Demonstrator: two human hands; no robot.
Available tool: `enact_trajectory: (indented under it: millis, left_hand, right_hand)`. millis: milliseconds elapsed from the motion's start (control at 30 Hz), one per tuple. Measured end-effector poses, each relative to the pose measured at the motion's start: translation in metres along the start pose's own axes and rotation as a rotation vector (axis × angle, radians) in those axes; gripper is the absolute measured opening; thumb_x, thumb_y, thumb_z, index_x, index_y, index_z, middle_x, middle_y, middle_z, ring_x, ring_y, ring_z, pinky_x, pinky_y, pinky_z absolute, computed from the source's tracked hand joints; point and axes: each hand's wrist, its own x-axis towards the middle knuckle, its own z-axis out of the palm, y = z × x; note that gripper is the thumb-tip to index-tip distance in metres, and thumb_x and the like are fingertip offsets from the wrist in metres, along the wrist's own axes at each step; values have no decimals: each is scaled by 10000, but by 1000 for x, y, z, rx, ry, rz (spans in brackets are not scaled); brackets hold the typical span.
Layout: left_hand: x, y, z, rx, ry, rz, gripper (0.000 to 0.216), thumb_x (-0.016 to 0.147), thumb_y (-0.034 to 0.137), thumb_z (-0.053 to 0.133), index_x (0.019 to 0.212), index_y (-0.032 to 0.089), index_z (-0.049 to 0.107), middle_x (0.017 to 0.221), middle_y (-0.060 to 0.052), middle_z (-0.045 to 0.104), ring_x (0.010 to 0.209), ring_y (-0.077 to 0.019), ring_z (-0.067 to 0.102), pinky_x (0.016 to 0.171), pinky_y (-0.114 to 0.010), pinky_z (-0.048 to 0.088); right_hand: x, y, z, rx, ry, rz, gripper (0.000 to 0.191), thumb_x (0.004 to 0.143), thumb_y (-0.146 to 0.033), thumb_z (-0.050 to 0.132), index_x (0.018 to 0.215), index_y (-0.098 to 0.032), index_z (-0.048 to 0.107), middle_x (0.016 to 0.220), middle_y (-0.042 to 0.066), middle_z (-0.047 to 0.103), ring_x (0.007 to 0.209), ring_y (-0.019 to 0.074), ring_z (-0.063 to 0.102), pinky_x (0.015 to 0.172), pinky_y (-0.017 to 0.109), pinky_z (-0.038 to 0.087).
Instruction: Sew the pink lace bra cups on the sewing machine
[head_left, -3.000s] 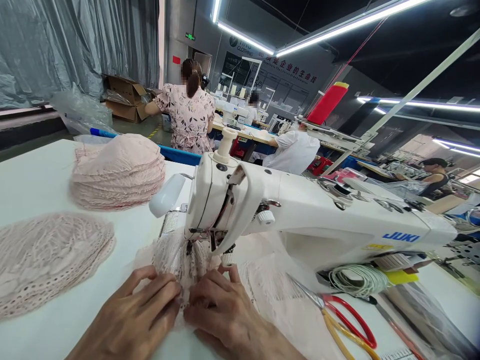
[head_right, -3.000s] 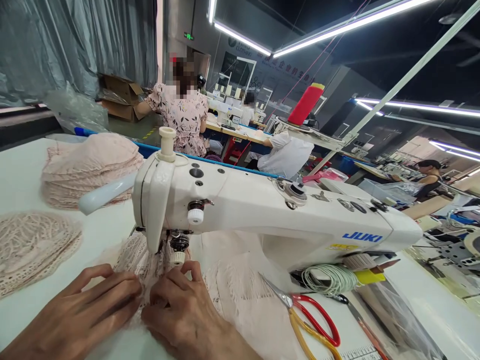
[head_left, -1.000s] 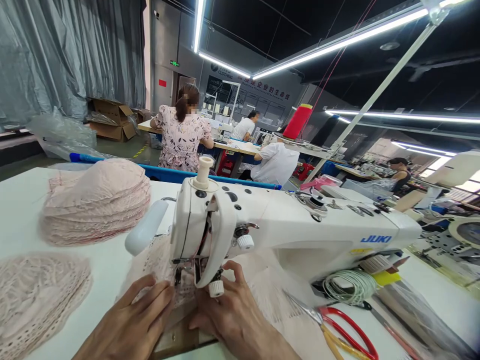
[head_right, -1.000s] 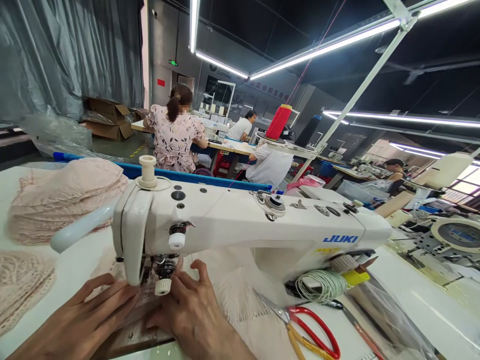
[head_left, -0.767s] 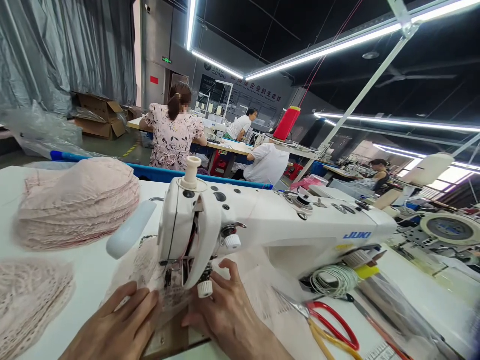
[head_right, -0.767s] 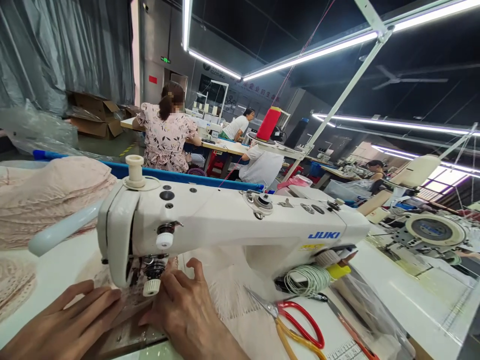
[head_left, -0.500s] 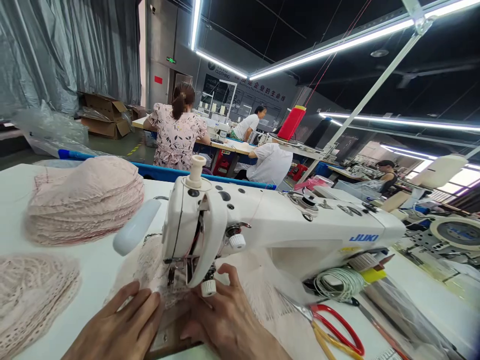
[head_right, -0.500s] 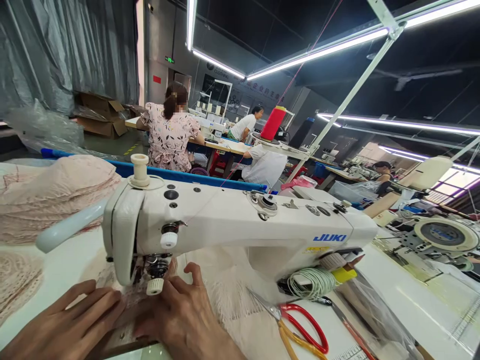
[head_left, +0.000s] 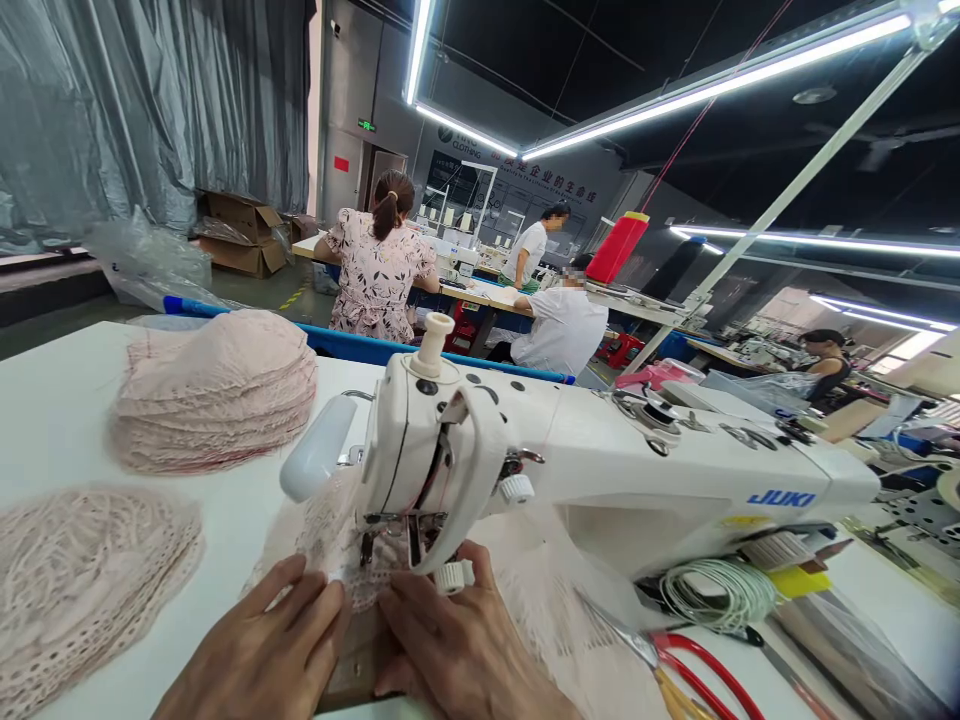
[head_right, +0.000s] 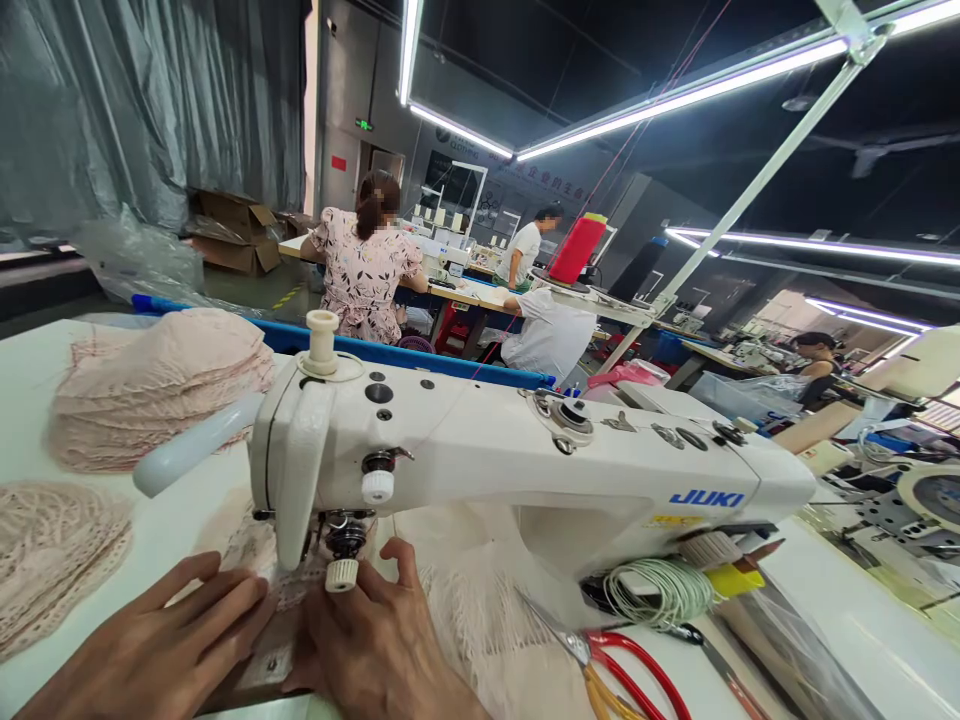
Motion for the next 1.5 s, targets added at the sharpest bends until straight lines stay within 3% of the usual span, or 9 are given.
enact_trajectory:
  millis: [267, 467, 567, 733, 933, 1100, 1267, 1500]
  left_hand:
    - [-1, 2, 8, -31, 30, -56, 333, 791, -3, 464, 888, 218, 692, 912, -22, 680, 878, -187, 601, 1058, -400, 331]
    - [2, -7, 13, 16, 52, -2, 306, 905, 91, 425, 1032, 202, 681, 1026, -45, 696, 1007, -202, 595, 1080, -405, 302]
    - [10, -14, 9, 24, 48, 6, 291, 918, 85, 437, 992, 195, 696, 996, -41, 730, 994, -193, 616, 1040, -386, 307]
    - [20, -23, 5, 33, 90, 1, 333, 995, 142, 374, 945, 196, 698, 971, -46, 756, 976, -165, 636, 1017, -364, 306]
    - [22, -36, 3, 13, 30, -67, 242, 1007, 348, 468, 1015, 217, 671, 1008, -14, 734, 1016, -182, 625, 1031, -369, 299]
    - [25, -41, -5, -38, -206, -152, 267, 887, 396, 676, 1088, 220, 664, 1113, -26, 708, 1030, -219, 637, 995, -389, 318]
    - [21, -47, 1, -118, -107, -205, 427, 798, 511, 740, 1123, 248, 656, 1220, -47, 691, 1140, -237, 606, 1053, -411, 274]
    - [27, -44, -7, 12, -254, -142, 532, 784, 529, 740, 1174, 173, 670, 1292, -151, 650, 1160, -298, 615, 1024, -446, 365]
  right_hand:
    - [-1, 0, 0, -32, -23, 1, 232, 991, -374, 498, 1030, -170, 602, 876, 45, 695, 800, 196, 617, 816, 392, 365]
    - [-3, 3, 4, -51, 47, 34, 211, 978, -344, 524, 1069, -173, 608, 909, 57, 733, 797, 198, 628, 902, 437, 324]
    - [-2, 5, 4, -55, 30, 42, 295, 960, -428, 557, 1085, -165, 605, 942, 66, 737, 816, 204, 638, 922, 441, 323]
    - [-1, 5, 4, -55, 98, 21, 303, 957, -404, 569, 1132, -158, 598, 1015, 67, 729, 856, 200, 641, 927, 426, 322]
    - [1, 0, 11, -22, 174, 6, 266, 967, -426, 555, 997, -168, 609, 878, 40, 740, 746, 174, 628, 935, 426, 301]
    - [4, -1, 14, 31, 164, -7, 233, 985, -385, 537, 995, -158, 588, 897, 24, 724, 821, 168, 633, 922, 405, 282]
    - [4, -1, 12, 35, 96, 7, 237, 984, -406, 527, 1000, -175, 578, 876, 20, 717, 838, 176, 629, 920, 412, 314]
    - [5, 2, 14, 12, 96, -22, 312, 999, -454, 478, 953, -166, 590, 814, 11, 699, 733, 163, 619, 862, 403, 330]
